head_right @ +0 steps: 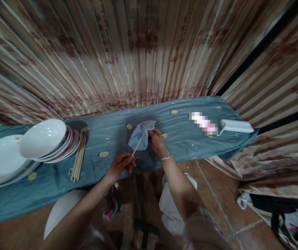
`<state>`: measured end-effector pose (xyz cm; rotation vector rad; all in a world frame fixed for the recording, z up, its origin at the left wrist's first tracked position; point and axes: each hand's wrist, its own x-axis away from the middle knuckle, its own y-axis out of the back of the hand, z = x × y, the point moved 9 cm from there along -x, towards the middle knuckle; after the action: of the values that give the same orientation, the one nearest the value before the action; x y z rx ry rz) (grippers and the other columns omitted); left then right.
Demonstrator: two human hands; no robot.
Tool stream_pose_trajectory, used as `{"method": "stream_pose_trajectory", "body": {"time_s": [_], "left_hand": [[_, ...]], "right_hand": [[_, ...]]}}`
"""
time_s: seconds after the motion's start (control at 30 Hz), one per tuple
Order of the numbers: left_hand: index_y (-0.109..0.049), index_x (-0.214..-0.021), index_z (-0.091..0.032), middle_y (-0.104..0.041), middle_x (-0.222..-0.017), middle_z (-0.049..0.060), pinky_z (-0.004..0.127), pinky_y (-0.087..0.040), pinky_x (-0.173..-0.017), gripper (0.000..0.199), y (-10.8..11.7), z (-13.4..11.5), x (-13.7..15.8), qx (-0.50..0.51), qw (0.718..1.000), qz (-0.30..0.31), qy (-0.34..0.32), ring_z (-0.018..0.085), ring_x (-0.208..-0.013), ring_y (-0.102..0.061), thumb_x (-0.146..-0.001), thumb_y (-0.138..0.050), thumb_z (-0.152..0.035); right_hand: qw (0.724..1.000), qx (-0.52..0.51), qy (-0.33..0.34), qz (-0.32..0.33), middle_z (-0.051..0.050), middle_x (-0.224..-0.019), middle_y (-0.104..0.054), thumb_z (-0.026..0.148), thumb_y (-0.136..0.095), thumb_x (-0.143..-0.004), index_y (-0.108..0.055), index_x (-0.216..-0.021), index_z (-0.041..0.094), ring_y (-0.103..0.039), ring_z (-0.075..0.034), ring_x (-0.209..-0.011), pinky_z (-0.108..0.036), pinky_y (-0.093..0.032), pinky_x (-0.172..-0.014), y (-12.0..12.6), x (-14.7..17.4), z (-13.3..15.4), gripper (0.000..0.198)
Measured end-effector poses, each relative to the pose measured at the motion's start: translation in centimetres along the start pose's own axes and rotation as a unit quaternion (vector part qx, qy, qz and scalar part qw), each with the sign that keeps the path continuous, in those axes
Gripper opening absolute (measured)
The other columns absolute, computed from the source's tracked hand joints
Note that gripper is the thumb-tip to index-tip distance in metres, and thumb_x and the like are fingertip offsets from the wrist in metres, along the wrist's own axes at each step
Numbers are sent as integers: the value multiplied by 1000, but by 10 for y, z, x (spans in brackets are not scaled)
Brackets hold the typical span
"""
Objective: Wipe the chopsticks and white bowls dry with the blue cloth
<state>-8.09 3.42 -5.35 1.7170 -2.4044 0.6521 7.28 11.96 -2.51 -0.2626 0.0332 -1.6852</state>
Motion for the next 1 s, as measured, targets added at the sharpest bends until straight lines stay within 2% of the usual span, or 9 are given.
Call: {"method": "stream_pose_trajectory", "body": {"time_s": [0.1,0.23,0.43,0.57,0.67,0.83,1.0], "left_hand": [[-57,-76,-15,-66,-59,0,19,-29,-37,39,1,-1,-2,-3,1000,-2,-1,7,-37,-52,-66,-72,-49],[-58,-78,-14,-65,-58,-1,19,-29,-38,40,4,-6,-3,9,1000,-21,-10,7,-37,-50,-65,-72,-50],[-59,-77,-14,-62,-57,-2,20,-29,-39,37,10,-14,-2,28,998,-43,-21,6,-39,-49,-68,-72,-48],[-60,-76,-14,-60,-55,-2,20,-26,-37,38,6,-9,-1,12,1000,-17,-19,6,-36,-46,-70,-69,-50],[-61,-75,-14,-59,-53,-1,20,-25,-36,39,2,-3,-2,3,1000,5,-13,5,-35,-45,-71,-69,-52],[-60,-82,-15,-61,-53,-2,19,-25,-36,43,5,-4,-3,-3,1000,-15,-15,6,-34,-46,-67,-72,-53],[-59,-77,-15,-61,-53,-3,19,-26,-37,40,6,-6,-3,-16,1000,-17,-15,6,-34,-46,-67,-72,-51]], "right_hand": [[998,-55,-37,-2,2,-54,-61,43,-67,-68,-56,-62,23,-59,-14,-57,-24,-44,-51,-5,4,-9,24],[992,-97,-57,58,7,-48,-55,40,-77,-54,-57,-57,21,-42,-6,-41,-20,-33,-42,-29,13,-21,28],[984,-109,-75,120,9,-44,-53,36,-80,-47,-60,-57,20,-40,-4,-40,-18,-32,-42,-51,22,-30,28],[987,-123,-63,84,8,-45,-53,36,-79,-47,-58,-56,20,-42,-6,-41,-20,-34,-43,-39,14,-22,28],[988,-144,-41,44,6,-48,-55,37,-77,-50,-55,-55,21,-52,-10,-50,-21,-37,-46,-23,7,-14,28],[987,-153,-33,37,4,-53,-60,36,-78,-49,-51,-54,22,-62,-15,-64,-23,-43,-52,-17,4,-11,30],[995,-96,-21,30,3,-57,-63,42,-72,-55,-49,-58,23,-64,-17,-68,-26,-47,-55,-12,2,-8,30]]}}
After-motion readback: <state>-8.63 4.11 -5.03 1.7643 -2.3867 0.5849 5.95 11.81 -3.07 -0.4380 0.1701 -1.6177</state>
